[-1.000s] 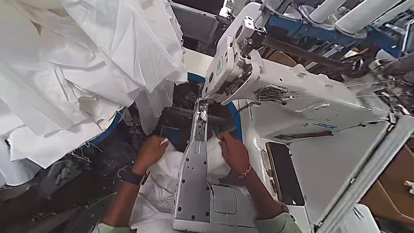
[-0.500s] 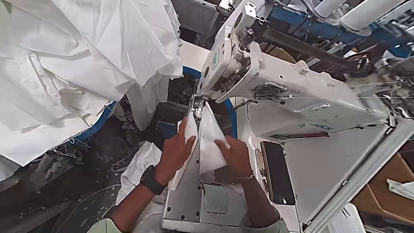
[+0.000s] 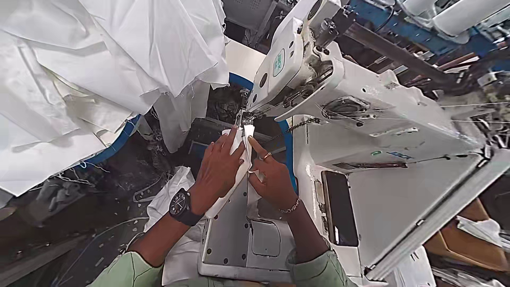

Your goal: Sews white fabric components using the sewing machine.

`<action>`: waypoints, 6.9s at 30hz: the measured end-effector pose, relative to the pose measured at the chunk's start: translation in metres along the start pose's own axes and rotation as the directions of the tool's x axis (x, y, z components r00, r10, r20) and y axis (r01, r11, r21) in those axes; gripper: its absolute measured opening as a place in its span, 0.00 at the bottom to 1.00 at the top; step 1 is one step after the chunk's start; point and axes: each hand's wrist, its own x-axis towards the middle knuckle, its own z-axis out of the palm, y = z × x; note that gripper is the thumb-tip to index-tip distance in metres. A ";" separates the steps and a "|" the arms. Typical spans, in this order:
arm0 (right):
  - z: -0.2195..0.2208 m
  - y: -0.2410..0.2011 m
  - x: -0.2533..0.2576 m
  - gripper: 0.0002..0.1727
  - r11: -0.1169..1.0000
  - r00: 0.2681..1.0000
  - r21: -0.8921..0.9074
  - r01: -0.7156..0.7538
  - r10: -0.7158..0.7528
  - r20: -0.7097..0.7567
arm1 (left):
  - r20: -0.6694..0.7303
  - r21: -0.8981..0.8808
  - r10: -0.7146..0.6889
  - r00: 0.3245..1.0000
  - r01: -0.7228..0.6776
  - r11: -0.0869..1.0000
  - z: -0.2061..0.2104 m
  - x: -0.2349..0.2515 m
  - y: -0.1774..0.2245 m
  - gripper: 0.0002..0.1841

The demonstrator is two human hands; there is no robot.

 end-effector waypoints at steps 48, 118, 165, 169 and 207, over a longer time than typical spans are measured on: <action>-0.028 -0.066 -0.029 0.09 0.896 0.940 -0.285 -0.341 0.335 -0.072 | 0.266 -0.507 -0.159 0.951 0.278 0.816 -0.053 -0.013 -0.009 0.19; -0.045 -0.151 -0.019 0.09 0.826 0.960 -0.557 -0.089 0.219 0.172 | 0.192 -0.212 0.106 0.976 -0.065 0.975 -0.079 -0.062 0.032 0.16; -0.064 -0.114 -0.007 0.12 0.839 0.699 -0.446 -0.313 0.521 0.490 | -0.021 -0.521 -0.103 0.994 0.077 0.850 -0.027 -0.031 -0.018 0.16; -0.081 -0.070 -0.047 0.11 0.908 0.732 -0.315 -0.277 0.412 0.544 | -0.030 -0.366 0.003 1.000 -0.014 0.930 -0.044 -0.036 -0.017 0.14; -0.031 -0.136 -0.013 0.09 0.819 0.947 -0.574 0.009 0.178 0.268 | -0.081 -0.386 0.013 0.997 -0.044 0.921 -0.023 -0.039 0.003 0.10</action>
